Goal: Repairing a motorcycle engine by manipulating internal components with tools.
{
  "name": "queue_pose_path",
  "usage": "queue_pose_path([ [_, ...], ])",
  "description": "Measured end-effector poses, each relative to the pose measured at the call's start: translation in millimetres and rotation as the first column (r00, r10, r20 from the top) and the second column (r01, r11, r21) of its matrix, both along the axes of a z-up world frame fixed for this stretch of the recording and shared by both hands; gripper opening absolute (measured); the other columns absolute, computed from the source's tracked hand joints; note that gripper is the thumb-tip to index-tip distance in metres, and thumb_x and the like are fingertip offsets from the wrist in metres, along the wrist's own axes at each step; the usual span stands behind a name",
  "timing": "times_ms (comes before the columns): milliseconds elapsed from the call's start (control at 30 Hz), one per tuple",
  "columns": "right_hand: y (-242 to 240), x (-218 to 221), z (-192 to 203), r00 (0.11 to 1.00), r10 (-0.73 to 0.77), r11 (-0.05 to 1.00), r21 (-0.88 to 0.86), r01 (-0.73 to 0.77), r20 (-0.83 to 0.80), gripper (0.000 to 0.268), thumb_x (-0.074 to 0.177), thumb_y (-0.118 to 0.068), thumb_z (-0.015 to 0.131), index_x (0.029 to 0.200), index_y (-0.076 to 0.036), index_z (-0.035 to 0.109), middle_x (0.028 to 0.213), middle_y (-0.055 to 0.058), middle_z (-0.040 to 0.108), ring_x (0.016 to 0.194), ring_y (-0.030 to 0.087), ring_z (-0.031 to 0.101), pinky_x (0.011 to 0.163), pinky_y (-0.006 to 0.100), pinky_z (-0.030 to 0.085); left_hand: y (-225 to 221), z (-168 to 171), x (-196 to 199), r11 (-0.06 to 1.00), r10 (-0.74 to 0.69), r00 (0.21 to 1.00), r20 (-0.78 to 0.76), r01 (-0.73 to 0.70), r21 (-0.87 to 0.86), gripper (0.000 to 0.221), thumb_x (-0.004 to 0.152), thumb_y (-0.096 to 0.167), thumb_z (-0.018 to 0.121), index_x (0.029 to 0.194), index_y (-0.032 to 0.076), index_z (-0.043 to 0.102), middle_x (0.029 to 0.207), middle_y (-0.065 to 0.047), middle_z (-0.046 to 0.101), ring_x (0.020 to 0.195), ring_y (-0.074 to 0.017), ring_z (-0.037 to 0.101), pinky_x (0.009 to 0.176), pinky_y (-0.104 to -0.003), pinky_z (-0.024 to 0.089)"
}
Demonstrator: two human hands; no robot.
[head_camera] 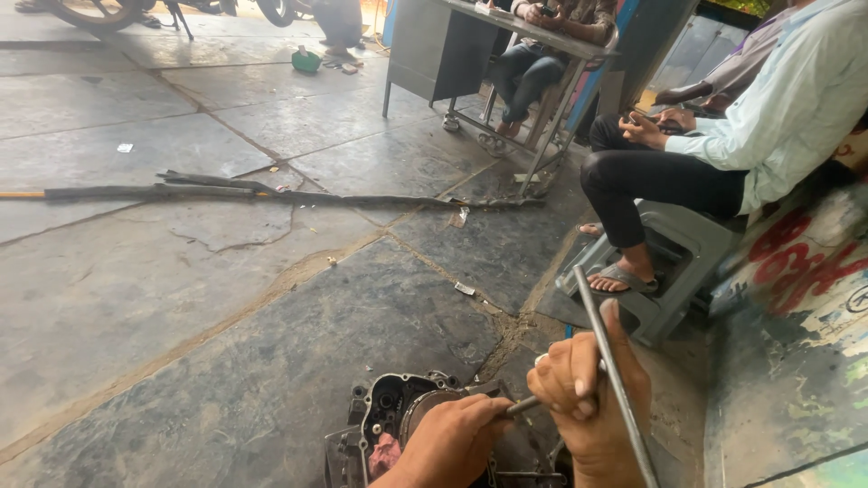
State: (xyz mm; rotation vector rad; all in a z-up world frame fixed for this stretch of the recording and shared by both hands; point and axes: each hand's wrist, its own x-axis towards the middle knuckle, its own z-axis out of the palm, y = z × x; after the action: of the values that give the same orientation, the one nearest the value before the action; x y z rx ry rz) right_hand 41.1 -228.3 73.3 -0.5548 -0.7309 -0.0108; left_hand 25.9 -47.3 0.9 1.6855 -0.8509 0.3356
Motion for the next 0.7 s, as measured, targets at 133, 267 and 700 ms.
queue_pose_path([
  [133, 41.6, -4.7, 0.5, 0.869, -0.494, 0.862, -0.141, 0.487, -0.024, 0.052, 0.118, -0.032, 0.046, 0.092, 0.009, 0.066, 0.066, 0.013, 0.061, 0.049, 0.015, 0.045, 0.049, 0.028, 0.037, -1.6, -9.9, 3.9, 0.999, 0.026, 1.000, -0.004, -0.026, 0.031, 0.021, 0.090, 0.004, 0.067, 0.112, 0.002, 0.069, 0.095, -0.017, 0.072, 0.089, -0.0360, 0.072, 0.074, -0.042, 0.057],
  [267, 71.1, -11.8, -0.8, 0.347, -0.929, 0.325, -0.166, 0.931, 0.126, 0.038, 0.109, -0.032, 0.049, 0.103, 0.001, 0.064, 0.078, 0.011, 0.062, 0.056, 0.014, 0.053, 0.051, 0.027, 0.043, -5.8, -18.7, 8.5, 0.994, 0.107, 0.994, -0.032, -0.107, -0.025, 0.017, 0.091, 0.004, 0.065, 0.108, 0.003, 0.071, 0.091, -0.016, 0.073, 0.086, -0.0339, 0.074, 0.074, -0.040, 0.059],
  [700, 61.3, -10.3, 16.7, 0.648, -0.754, 0.655, -0.205, 0.727, -0.110, 0.041, 0.112, -0.035, 0.052, 0.087, -0.006, 0.064, 0.060, 0.004, 0.056, 0.044, 0.011, 0.044, 0.048, 0.027, 0.034, 0.9, -17.0, 7.6, 0.997, 0.038, 0.998, -0.042, -0.036, 0.061, 0.020, 0.093, 0.012, 0.068, 0.110, 0.003, 0.072, 0.094, -0.015, 0.074, 0.088, -0.0353, 0.073, 0.076, -0.042, 0.058],
])
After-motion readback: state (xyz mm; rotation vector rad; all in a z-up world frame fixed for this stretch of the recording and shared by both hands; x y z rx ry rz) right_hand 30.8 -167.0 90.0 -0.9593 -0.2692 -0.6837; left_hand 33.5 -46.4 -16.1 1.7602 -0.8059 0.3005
